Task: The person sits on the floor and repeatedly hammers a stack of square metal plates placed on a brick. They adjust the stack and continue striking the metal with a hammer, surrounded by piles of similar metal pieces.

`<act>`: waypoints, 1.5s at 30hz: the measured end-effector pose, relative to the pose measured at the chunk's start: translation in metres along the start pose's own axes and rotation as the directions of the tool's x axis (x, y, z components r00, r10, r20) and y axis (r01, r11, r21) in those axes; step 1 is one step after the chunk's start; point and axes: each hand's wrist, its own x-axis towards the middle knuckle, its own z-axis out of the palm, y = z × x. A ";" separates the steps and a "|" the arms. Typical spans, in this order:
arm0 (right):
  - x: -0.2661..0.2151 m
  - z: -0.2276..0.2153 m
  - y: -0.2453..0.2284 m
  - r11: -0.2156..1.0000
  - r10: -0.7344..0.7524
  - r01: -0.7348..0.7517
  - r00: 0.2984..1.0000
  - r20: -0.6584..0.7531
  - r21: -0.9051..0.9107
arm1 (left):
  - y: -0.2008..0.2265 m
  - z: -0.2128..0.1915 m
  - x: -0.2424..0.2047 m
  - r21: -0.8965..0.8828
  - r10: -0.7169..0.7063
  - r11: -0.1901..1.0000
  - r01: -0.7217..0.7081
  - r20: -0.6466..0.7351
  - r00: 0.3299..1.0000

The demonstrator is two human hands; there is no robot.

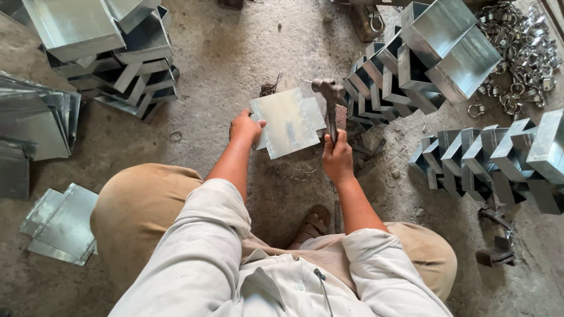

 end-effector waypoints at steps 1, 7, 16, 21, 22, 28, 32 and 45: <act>-0.002 0.004 0.004 0.998 -0.018 0.019 1.000 0.019 -0.066 | 0.002 0.000 -0.001 0.012 0.000 1.000 0.000 -0.003 1.000; -0.007 0.012 0.011 0.980 -0.064 0.060 0.998 -0.016 -0.189 | 0.002 0.003 0.001 0.011 -0.036 0.999 0.037 -0.117 0.993; -0.002 0.005 0.006 0.992 -0.098 0.095 0.994 -0.036 -0.081 | -0.001 -0.014 -0.002 -0.208 -0.190 0.963 0.170 -0.077 0.979; -0.006 0.017 0.022 0.978 -0.049 0.041 0.998 -0.037 -0.206 | -0.007 -0.001 0.010 -0.097 -0.091 0.992 0.083 -0.071 0.993; -0.003 0.014 0.018 0.989 -0.077 0.066 0.994 -0.083 -0.131 | -0.011 0.004 0.017 -0.054 -0.044 0.998 0.039 -0.087 0.995; 0.005 -0.050 -0.040 0.975 -0.124 0.165 0.961 -0.246 0.150 | 0.006 0.016 0.023 -0.197 -0.061 0.980 0.043 -0.082 0.995; 0.003 -0.077 -0.066 0.887 -0.098 0.190 0.968 -0.230 0.421 | 0.035 0.001 0.003 -0.066 -0.149 0.986 0.151 0.023 0.988; 0.002 -0.067 -0.043 0.965 -0.170 0.200 0.970 -0.173 0.172 | 0.035 0.037 0.052 0.037 0.150 0.988 -0.148 -0.055 0.987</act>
